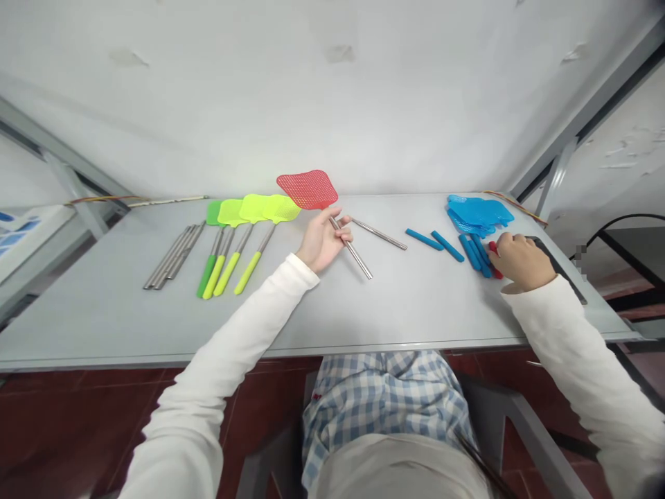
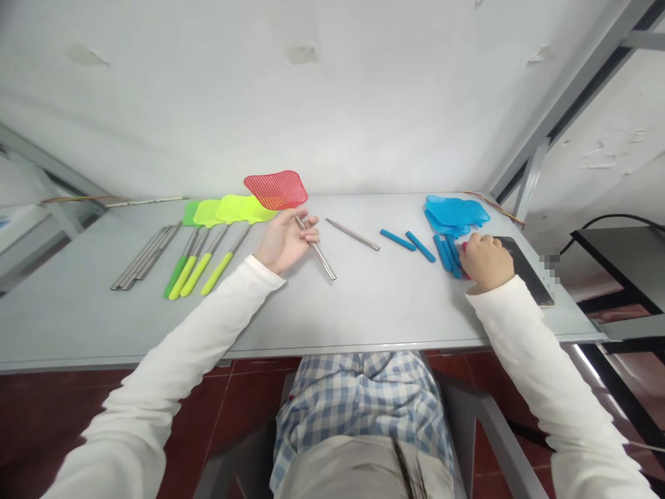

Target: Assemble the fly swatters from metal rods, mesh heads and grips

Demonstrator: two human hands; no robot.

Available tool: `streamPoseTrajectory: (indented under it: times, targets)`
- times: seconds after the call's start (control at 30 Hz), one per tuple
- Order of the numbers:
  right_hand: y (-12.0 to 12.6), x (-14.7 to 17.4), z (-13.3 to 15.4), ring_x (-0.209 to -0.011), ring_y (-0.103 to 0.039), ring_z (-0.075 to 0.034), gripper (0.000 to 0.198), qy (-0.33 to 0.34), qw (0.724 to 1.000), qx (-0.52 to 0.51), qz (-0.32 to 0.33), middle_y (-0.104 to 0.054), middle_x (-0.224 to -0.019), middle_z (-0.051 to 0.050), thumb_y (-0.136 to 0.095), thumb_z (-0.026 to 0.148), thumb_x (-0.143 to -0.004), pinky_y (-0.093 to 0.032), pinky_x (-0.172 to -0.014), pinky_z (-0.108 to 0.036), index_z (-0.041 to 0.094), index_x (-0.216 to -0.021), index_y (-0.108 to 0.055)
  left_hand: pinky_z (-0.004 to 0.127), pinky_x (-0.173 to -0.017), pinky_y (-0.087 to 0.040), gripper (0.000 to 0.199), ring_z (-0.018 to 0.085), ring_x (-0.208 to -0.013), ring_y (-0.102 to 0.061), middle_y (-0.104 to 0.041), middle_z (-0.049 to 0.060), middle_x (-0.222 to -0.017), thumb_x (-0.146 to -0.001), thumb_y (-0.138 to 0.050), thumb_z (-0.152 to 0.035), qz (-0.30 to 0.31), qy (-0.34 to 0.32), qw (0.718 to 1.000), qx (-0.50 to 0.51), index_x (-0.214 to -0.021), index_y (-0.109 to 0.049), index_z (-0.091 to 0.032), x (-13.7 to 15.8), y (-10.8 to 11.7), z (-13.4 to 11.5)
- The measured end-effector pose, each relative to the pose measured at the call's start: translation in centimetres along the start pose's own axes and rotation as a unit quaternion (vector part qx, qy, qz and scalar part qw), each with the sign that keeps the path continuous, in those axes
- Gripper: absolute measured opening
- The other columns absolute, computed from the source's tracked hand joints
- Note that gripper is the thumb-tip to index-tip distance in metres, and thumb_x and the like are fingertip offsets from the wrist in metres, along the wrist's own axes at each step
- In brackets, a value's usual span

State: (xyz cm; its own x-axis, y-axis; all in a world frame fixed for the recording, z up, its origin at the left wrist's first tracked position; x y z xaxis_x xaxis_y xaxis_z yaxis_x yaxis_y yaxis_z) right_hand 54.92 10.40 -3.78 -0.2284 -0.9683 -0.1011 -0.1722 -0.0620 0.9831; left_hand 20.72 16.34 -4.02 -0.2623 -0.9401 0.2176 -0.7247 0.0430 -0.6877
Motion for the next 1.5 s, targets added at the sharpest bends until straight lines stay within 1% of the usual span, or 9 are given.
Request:
streamPoseTrajectory:
  times: [0.2,0.37,0.47,0.57,0.67,0.93,1.2,1.33,1.5]
  targets:
    - [-0.5,0.4,-0.2,-0.094,-0.064,-0.036,0.029,-0.01,1.0,0.008,0.026,-0.066,-0.098,-0.031,-0.039,0.017,-0.095,-0.038,-0.07,-0.038,0.001,-0.115,-0.051,0.022,-0.052,-0.038,0.022,0.008,-0.049,-0.041,-0.044,-0.003,-0.063,-0.092,-0.042,-0.024,0.014,0.001,0.998,0.057,-0.07,-0.044,-0.019,-0.6,0.7,1.0]
    - [3.5,0.4,1.8,-0.103,-0.059,-0.037,0.035,-0.007,0.998,0.001,-0.066,-0.062,-0.103,-0.032,-0.037,0.012,-0.092,-0.042,-0.082,-0.042,-0.006,-0.117,-0.054,0.022,-0.053,-0.039,0.037,0.007,-0.047,-0.039,-0.032,-0.006,-0.056,-0.095,-0.044,-0.027,0.01,-0.012,0.994,0.107,-0.061,-0.031,-0.02,-0.9,1.5,0.9]
    - [5.5,0.8,6.5,-0.099,-0.059,-0.032,0.034,0.119,0.982,-0.094,-0.114,-0.059,-0.101,-0.022,-0.042,0.018,-0.093,-0.046,-0.086,-0.043,0.004,-0.116,-0.063,0.021,-0.053,-0.039,0.043,0.007,-0.045,-0.036,-0.027,-0.006,-0.053,-0.096,-0.045,-0.028,0.017,-0.036,0.991,0.13,-0.059,-0.024,-0.02,-0.8,1.7,0.2]
    - [5.7,1.8,12.3,-0.086,-0.059,-0.022,0.033,0.293,0.928,-0.214,-0.089,-0.056,-0.102,-0.012,-0.047,0.023,-0.093,-0.048,-0.082,-0.036,0.016,-0.119,-0.066,0.021,-0.052,-0.039,0.045,0.007,-0.044,-0.033,-0.024,-0.006,-0.052,-0.097,-0.042,-0.026,0.022,-0.066,0.986,0.15,-0.057,-0.02,-0.02,-0.6,1.9,-0.7]
    - [5.3,2.5,15.9,-0.071,-0.055,-0.017,0.035,0.366,0.89,-0.258,-0.088,-0.054,-0.104,-0.011,-0.042,0.027,-0.097,-0.047,-0.07,-0.033,0.021,-0.124,-0.064,0.021,-0.054,-0.04,0.046,0.006,-0.044,-0.033,-0.024,-0.006,-0.051,-0.096,-0.043,-0.025,-0.005,-0.101,0.984,0.143,-0.056,-0.021,-0.02,-0.3,2.7,-1.6]
    - [5.3,2.5,17.8,-0.074,-0.053,-0.017,0.035,0.384,0.866,-0.303,-0.105,-0.053,-0.104,-0.01,-0.042,0.028,-0.099,-0.046,-0.067,-0.031,0.022,-0.127,-0.061,0.021,-0.057,-0.041,0.047,0.007,-0.045,-0.032,-0.022,-0.005,-0.05,-0.096,-0.038,-0.023,-0.004,-0.159,0.973,0.166,-0.055,-0.016,-0.019,0.0,3.4,-3.6]
    - [5.7,2.3,18.1,-0.081,-0.056,-0.02,0.035,0.387,0.852,-0.33,-0.122,-0.054,-0.108,-0.012,-0.042,0.03,-0.098,-0.05,-0.075,-0.037,0.022,-0.126,-0.063,0.022,-0.058,-0.043,0.048,0.007,-0.045,-0.034,-0.023,-0.005,-0.05,-0.095,-0.042,-0.023,-0.033,-0.172,0.971,0.162,-0.054,-0.018,-0.02,-0.1,4.0,-3.4]
    - [5.9,1.7,18.2,-0.087,-0.057,-0.022,0.034,0.386,0.848,-0.336,-0.139,-0.057,-0.104,-0.012,-0.043,0.029,-0.098,-0.05,-0.081,-0.04,0.024,-0.124,-0.065,0.022,-0.069,-0.048,0.047,0.007,-0.055,-0.05,-0.041,-0.003,-0.055,-0.095,-0.047,-0.023,-0.045,-0.146,0.979,0.134,-0.054,-0.024,-0.02,-0.5,3.6,-2.3]
    - [6.5,0.8,18.3,-0.087,-0.055,-0.023,0.034,0.374,0.848,-0.332,-0.176,-0.061,-0.095,-0.01,-0.043,0.024,-0.098,-0.047,-0.081,-0.04,0.024,-0.121,-0.068,0.026,-0.086,-0.048,0.035,0.013,-0.094,-0.066,-0.069,0.003,-0.089,-0.098,-0.048,-0.037,0.002,-0.117,0.993,-0.002,-0.067,-0.046,-0.02,-0.9,1.8,0.7]
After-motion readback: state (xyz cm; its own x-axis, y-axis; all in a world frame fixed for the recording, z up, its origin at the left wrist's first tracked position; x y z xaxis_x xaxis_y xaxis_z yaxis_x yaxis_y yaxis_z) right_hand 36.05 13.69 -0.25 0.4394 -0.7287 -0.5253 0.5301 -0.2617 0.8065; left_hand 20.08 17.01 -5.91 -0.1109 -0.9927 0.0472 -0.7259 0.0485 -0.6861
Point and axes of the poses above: each hand's wrist, its own x-axis away from the middle knuckle, its own y-axis out of the back of the hand, z = x × y, the point moved 9 cm from there along -x, towards the middle knuckle
